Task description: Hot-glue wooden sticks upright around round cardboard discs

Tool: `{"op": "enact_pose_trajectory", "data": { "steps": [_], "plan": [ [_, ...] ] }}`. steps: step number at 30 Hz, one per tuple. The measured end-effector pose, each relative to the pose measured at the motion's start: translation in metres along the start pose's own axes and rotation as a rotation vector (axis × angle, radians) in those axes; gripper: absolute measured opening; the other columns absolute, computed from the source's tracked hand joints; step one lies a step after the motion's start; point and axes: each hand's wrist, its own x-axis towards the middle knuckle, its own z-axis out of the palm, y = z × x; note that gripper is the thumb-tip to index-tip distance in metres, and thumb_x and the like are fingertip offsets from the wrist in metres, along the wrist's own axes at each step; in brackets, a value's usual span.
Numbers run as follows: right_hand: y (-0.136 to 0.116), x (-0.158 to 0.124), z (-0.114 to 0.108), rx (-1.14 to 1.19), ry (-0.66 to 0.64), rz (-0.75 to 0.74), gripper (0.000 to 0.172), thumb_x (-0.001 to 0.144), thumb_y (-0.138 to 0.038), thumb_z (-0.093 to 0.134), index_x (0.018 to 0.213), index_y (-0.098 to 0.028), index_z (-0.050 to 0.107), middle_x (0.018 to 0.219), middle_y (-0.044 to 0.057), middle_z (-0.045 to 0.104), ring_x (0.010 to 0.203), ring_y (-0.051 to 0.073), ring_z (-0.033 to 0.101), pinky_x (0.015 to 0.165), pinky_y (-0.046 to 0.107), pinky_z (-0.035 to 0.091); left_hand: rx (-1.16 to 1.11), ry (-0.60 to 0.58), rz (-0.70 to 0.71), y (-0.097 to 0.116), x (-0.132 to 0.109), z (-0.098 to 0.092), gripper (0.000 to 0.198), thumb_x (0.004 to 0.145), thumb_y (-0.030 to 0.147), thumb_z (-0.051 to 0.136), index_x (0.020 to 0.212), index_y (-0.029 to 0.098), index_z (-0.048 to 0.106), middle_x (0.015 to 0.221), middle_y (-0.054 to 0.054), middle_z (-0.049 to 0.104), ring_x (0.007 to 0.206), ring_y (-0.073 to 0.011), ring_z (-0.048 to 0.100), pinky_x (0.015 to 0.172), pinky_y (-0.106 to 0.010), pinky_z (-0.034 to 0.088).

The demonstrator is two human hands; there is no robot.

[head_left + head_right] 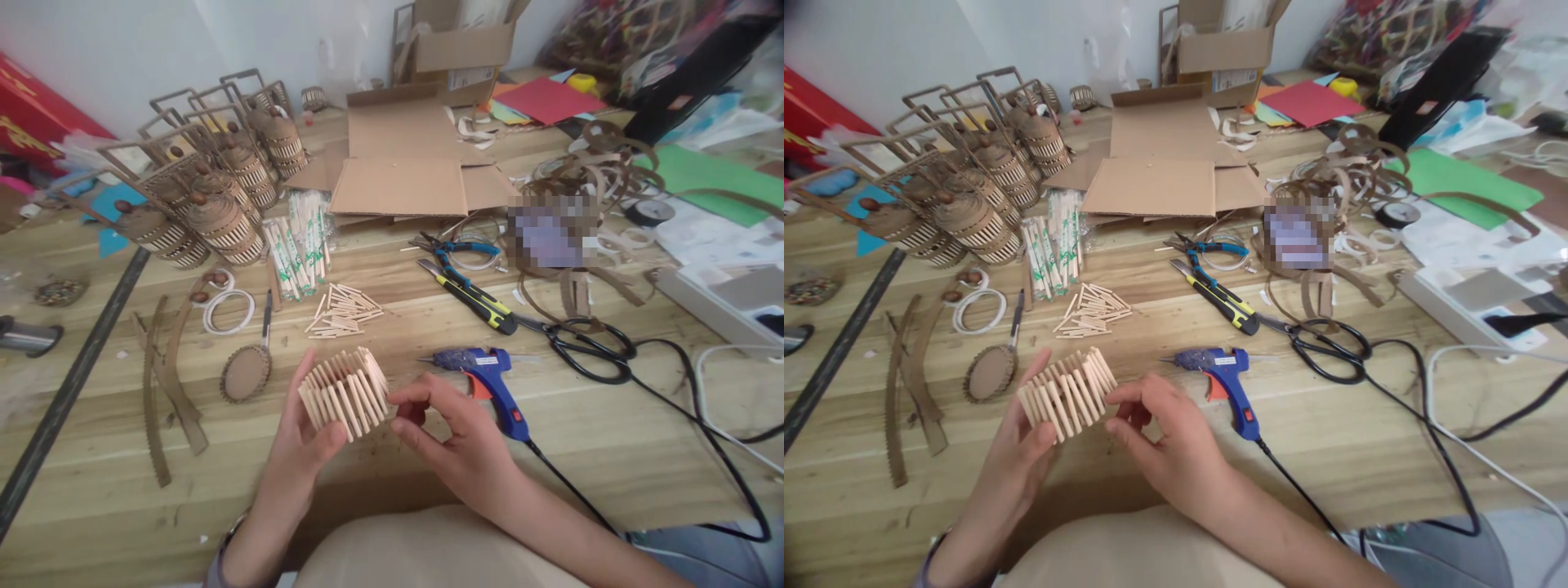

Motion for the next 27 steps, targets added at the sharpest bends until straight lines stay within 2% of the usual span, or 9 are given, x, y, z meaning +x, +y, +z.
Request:
{"op": "enact_pose_trajectory", "data": {
  "steps": [4, 9, 14, 17, 23, 27],
  "plan": [
    [-0.001, -0.001, -0.001, -0.068, 0.002, -0.080, 0.013, 0.091, -0.019, 0.057, 0.099, -0.022, 0.067, 0.075, 0.001, 0.066, 0.067, 0.014, 0.061, 0.064, 0.027, 0.051, 0.037, -0.036, -0.001, -0.001, -0.002, 0.005, 0.110, 0.066, 0.070, 0.074, 0.153, 0.025, 0.023, 0.142, -0.016, 0.054, 0.124, -0.0353, 0.058, 0.097, -0.046, 0.052],
    [-0.002, -0.001, -0.001, -0.054, 0.001, -0.141, 0.014, 0.092, -0.017, 0.057, 0.099, -0.022, 0.067, 0.076, 0.002, 0.067, 0.068, 0.014, 0.062, 0.061, 0.026, 0.051, 0.018, -0.046, 0.025, -0.004, -0.003, 0.007, 0.105, 0.072, 0.068, 0.071, 0.154, 0.023, 0.022, 0.139, -0.016, 0.057, 0.127, -0.0353, 0.055, 0.103, -0.050, 0.047],
    [-0.002, -0.003, 0.000, -0.068, 0.004, -0.136, 0.010, 0.092, -0.019, 0.059, 0.099, -0.021, 0.064, 0.075, 0.001, 0.067, 0.066, 0.013, 0.062, 0.062, 0.025, 0.051, 0.029, -0.074, 0.051, -0.008, -0.005, 0.005, 0.093, 0.079, 0.066, 0.065, 0.152, 0.023, 0.027, 0.139, -0.015, 0.057, 0.127, -0.0340, 0.055, 0.105, -0.050, 0.046],
    [-0.001, -0.006, 0.001, -0.088, 0.014, -0.099, 0.019, 0.091, -0.021, 0.059, 0.110, -0.022, 0.060, 0.077, 0.000, 0.067, 0.066, 0.014, 0.063, 0.065, 0.026, 0.053, 0.074, -0.109, 0.055, -0.011, -0.006, 0.003, 0.091, 0.082, 0.068, 0.060, 0.153, 0.026, 0.024, 0.142, -0.014, 0.054, 0.129, -0.0325, 0.054, 0.106, -0.049, 0.045],
    [0.000, -0.008, 0.001, -0.073, 0.005, -0.107, 0.030, 0.092, -0.020, 0.058, 0.121, -0.023, 0.052, 0.079, 0.000, 0.068, 0.069, 0.014, 0.064, 0.068, 0.026, 0.053, 0.102, -0.143, 0.057, -0.009, -0.008, 0.006, 0.108, 0.072, 0.077, 0.064, 0.155, 0.027, 0.016, 0.143, -0.014, 0.053, 0.124, -0.0336, 0.058, 0.099, -0.046, 0.051],
    [0.000, -0.009, 0.000, -0.076, -0.011, -0.102, 0.030, 0.093, -0.021, 0.059, 0.122, -0.022, 0.052, 0.079, -0.001, 0.067, 0.069, 0.014, 0.064, 0.067, 0.025, 0.053, 0.038, -0.161, 0.066, -0.003, -0.008, 0.007, 0.117, 0.064, 0.073, 0.074, 0.155, 0.026, 0.017, 0.144, -0.015, 0.052, 0.124, -0.0342, 0.057, 0.098, -0.044, 0.051]
  ]
}}
